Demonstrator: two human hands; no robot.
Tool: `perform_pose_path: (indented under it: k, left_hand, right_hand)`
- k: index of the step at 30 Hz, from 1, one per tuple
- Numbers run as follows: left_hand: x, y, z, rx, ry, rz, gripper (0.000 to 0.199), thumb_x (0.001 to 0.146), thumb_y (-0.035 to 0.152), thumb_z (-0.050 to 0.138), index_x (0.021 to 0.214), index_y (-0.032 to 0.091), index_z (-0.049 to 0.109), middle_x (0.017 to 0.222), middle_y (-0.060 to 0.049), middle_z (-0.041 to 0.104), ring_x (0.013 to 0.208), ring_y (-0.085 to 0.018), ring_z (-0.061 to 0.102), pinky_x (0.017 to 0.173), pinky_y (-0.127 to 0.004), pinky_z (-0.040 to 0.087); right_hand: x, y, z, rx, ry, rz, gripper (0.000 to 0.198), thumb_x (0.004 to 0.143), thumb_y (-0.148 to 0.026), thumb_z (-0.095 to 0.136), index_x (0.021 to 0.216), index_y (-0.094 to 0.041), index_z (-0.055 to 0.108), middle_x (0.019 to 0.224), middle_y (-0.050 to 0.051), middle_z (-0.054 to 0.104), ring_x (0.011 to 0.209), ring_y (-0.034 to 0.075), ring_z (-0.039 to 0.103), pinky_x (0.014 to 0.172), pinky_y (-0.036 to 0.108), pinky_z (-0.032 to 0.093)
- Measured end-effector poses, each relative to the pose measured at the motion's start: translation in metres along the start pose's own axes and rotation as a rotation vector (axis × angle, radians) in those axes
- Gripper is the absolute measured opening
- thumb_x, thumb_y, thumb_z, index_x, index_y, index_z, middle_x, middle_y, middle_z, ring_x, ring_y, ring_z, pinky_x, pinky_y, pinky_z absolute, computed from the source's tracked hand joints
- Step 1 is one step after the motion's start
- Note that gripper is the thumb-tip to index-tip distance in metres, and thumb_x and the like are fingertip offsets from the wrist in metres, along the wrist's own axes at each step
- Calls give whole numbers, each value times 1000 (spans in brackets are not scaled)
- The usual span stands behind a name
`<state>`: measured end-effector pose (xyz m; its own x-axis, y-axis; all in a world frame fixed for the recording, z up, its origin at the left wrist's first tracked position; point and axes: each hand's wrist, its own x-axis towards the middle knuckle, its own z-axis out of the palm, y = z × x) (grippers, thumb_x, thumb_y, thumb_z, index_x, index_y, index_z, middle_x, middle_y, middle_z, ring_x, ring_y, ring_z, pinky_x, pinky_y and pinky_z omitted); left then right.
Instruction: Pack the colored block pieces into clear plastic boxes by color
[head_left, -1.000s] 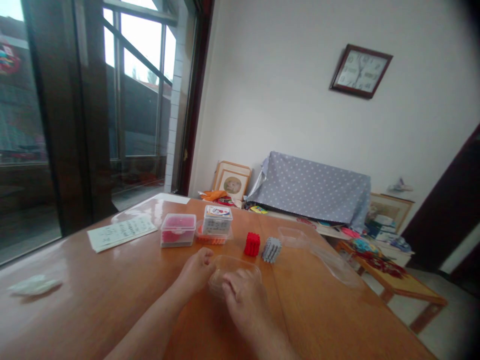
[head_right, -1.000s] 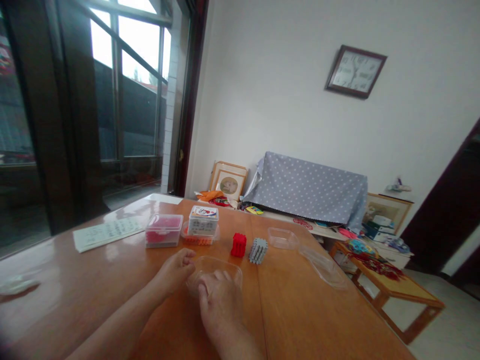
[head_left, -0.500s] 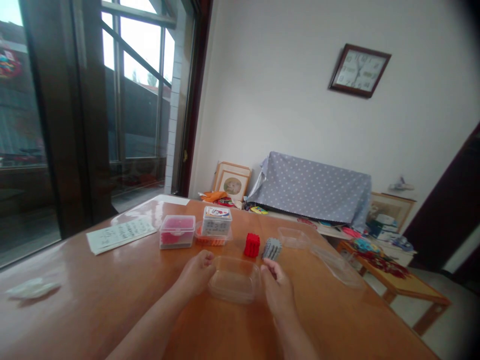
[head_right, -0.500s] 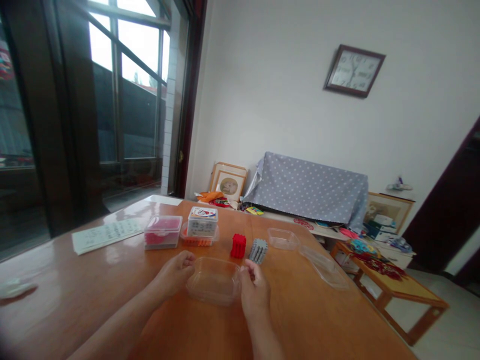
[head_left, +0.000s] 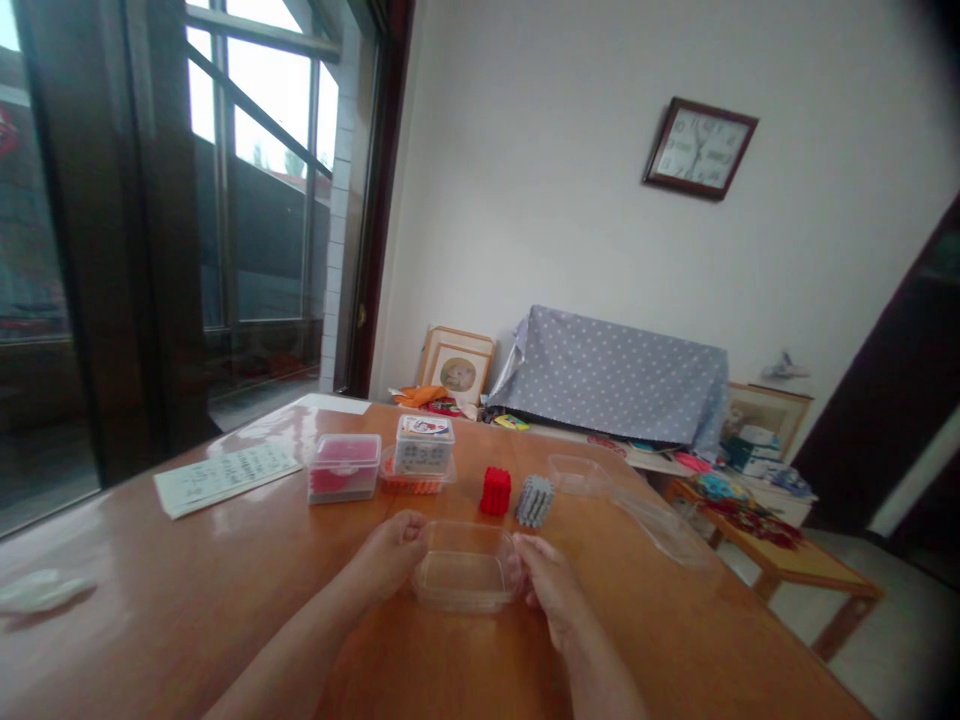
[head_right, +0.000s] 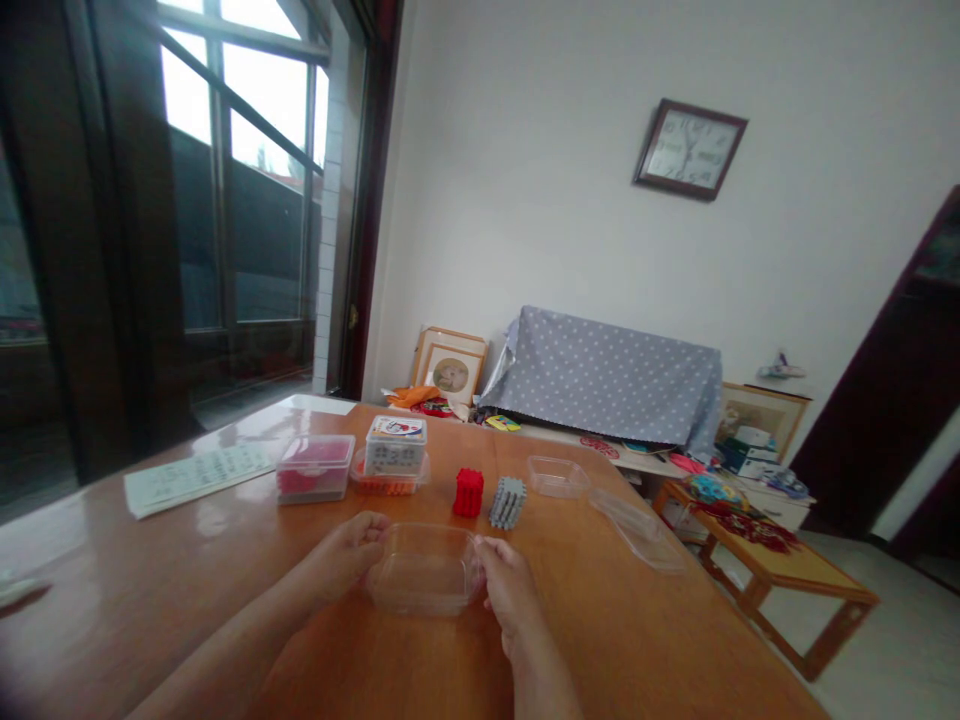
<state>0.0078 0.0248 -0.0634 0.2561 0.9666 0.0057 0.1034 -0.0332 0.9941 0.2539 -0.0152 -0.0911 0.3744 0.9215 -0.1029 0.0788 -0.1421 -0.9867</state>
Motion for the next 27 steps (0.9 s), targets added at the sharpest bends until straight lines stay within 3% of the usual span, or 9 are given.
perform_pose_path:
  k: [6,11,15,18,20,22,23,27]
  left_hand:
    - [6,1,-19,38,123,23,39,70,48,73,91,16,63,70,-1,68,57,-16,60,53,-25,39]
    - [12,-7,-43,205,318,59,33,75,42,67,95,17,65,76,-2,71,67,-20,65,58,-27,43]
    - [18,-18,-60,398,426,61,29,80,37,60,100,16,65,86,-6,73,81,-25,69,69,-31,49]
    - [14,-9,-59,632,594,165,33,81,38,62,105,16,66,105,-13,71,102,-32,66,88,-40,50]
    - [3,7,-44,684,711,330,37,84,40,60,110,16,66,115,-15,68,113,-35,61,100,-48,45]
    - [-12,24,-14,542,653,477,35,91,41,52,116,19,65,119,-13,67,117,-32,59,105,-47,43]
    - [-19,29,4,440,574,483,36,92,41,50,117,20,64,120,-12,68,117,-31,60,105,-45,44]
    - [-27,14,75,112,141,201,32,91,41,50,107,20,67,111,-9,73,108,-27,66,97,-37,51]
  right_hand:
    - [11,-4,-1,42,74,-16,41,79,-55,68,100,-20,73,89,5,73,71,17,63,53,23,38]
    - [21,-6,9,116,113,-19,51,75,-52,71,115,-20,68,101,7,74,85,23,68,58,26,45]
    - [25,-1,16,201,119,-4,54,75,-53,71,117,-19,66,110,10,72,95,25,69,65,28,51]
    - [28,3,17,288,121,17,57,78,-58,68,118,-18,64,117,12,70,106,26,68,77,30,56]
    - [31,5,19,354,123,30,62,79,-62,65,121,-17,62,125,15,68,114,26,67,86,31,56]
    - [32,6,20,413,128,46,66,79,-64,65,123,-15,60,132,18,65,119,26,66,92,32,55]
    - [33,7,20,438,132,54,66,79,-65,64,123,-15,60,134,18,64,121,27,65,93,32,55]
    - [33,10,15,513,158,77,60,81,-63,63,118,-15,61,131,18,66,120,27,66,95,34,54]
